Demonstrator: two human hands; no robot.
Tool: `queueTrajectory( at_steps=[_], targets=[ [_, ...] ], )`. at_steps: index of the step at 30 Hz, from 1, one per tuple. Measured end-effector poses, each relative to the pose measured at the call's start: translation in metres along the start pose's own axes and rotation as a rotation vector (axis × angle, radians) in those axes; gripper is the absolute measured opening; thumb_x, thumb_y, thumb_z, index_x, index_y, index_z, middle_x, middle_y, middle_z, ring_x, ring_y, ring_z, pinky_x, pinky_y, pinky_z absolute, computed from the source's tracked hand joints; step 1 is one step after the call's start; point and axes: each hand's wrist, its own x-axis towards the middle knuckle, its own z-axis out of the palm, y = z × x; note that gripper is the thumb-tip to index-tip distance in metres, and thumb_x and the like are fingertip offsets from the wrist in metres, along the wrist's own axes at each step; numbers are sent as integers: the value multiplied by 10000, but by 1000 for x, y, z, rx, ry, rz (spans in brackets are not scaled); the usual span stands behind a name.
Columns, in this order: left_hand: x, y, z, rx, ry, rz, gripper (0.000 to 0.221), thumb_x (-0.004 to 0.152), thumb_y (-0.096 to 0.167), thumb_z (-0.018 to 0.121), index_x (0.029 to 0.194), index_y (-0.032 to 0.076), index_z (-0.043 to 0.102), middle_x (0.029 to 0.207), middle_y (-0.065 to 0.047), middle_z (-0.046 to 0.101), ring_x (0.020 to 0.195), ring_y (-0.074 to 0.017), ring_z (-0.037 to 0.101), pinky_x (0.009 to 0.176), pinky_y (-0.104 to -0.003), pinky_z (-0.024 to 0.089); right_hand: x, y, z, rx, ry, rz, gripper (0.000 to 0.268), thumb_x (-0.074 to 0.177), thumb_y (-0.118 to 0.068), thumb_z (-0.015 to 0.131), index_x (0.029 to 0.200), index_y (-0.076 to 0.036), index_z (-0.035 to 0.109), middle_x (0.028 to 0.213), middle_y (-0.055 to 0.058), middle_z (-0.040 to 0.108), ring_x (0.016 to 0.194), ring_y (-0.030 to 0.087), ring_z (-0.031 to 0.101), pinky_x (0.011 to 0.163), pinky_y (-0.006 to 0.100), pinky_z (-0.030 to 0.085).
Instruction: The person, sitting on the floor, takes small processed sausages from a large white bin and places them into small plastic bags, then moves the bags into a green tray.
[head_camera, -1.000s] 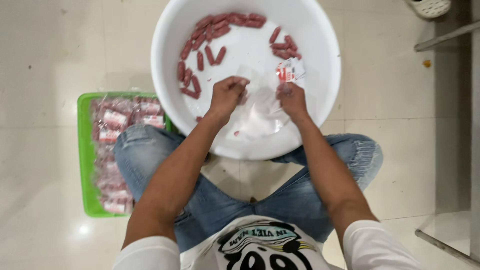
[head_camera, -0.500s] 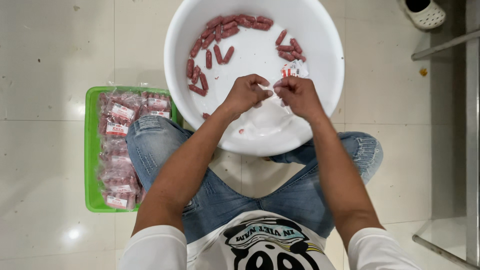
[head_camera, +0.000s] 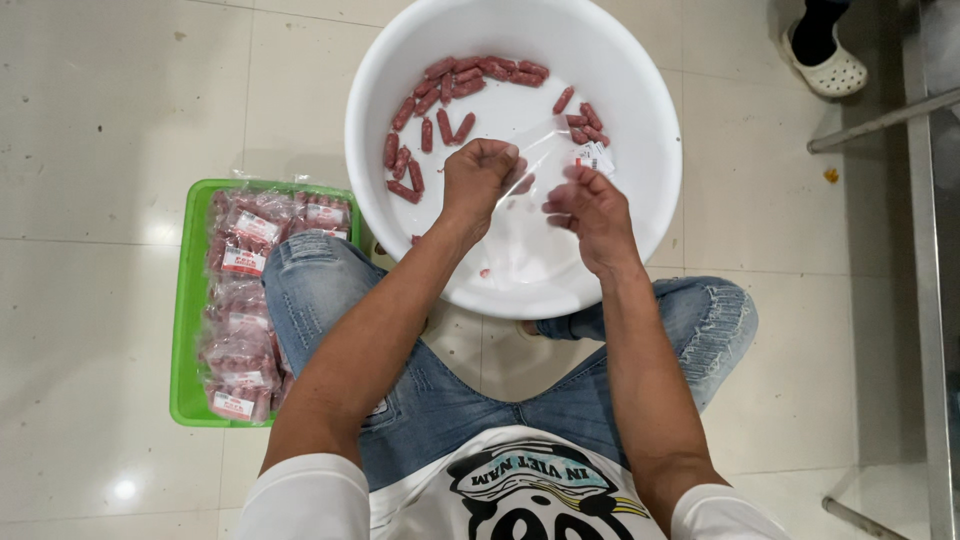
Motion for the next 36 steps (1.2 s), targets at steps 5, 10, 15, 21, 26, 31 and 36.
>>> queueTrajectory(
  at_steps=[5, 10, 15, 21, 26, 31, 36],
  targets=[
    [2, 4, 1, -227, -32, -65, 185, 897, -18, 713, 989, 27, 559, 896, -185, 740, 778, -316, 779, 705, -428, 690, 11, 5, -13, 375, 79, 42, 34, 969, -27, 664, 974, -59, 657, 764, 105, 708, 682, 200, 740, 630, 307, 639],
    [-12, 27, 1, -33, -156, -31, 383, 809, -45, 752, 1120, 10, 536, 843, -165, 723, 716, -281, 771, 660, -378, 695, 32, -12, -15, 165, 148, -264, 49, 984, -44, 706, 990, 1, 688, 680, 107, 636, 477, 159, 620, 414, 262, 533],
    [-11, 48, -5, 280, -255, 80, 808, 785, 173, 894, 1448, 29, 455, 912, -100, 601, 774, -178, 655, 605, -287, 630, 21, -49, -1, -129, 32, -464, 50, 953, 18, 766, 922, 44, 737, 534, 72, 533, 398, 89, 505, 351, 228, 402],
    [-2, 4, 14, 252, -522, 141, 235, 877, -50, 694, 1106, 2, 709, 798, -146, 730, 629, -181, 747, 590, -271, 650, 17, -59, 5, -270, -364, -579, 232, 940, 20, 758, 1159, 71, 700, 582, 73, 600, 1195, 211, 670, 1269, 428, 254],
    [-3, -6, 14, 72, -316, 46, 119, 925, 25, 688, 1041, 14, 666, 815, -121, 737, 683, -178, 758, 621, -261, 649, 21, -19, -25, 164, 21, 1, 124, 929, -18, 734, 1039, 13, 685, 716, 55, 657, 623, 216, 751, 560, 313, 681],
    [-11, -6, 22, 127, -300, 52, 198, 952, 85, 618, 1133, 6, 600, 734, -147, 695, 605, -190, 724, 547, -262, 624, 21, -8, -12, -30, 72, -259, 69, 980, -24, 694, 933, 24, 680, 578, 55, 518, 426, 155, 594, 371, 245, 469],
    [-7, -1, 21, 158, -186, 100, 170, 1027, 154, 541, 997, 17, 637, 578, -99, 615, 443, -153, 606, 418, -248, 507, 34, 2, -5, -205, 70, -409, 228, 1029, -44, 661, 804, -6, 665, 506, 10, 431, 426, 47, 431, 393, 203, 303]
  ],
)
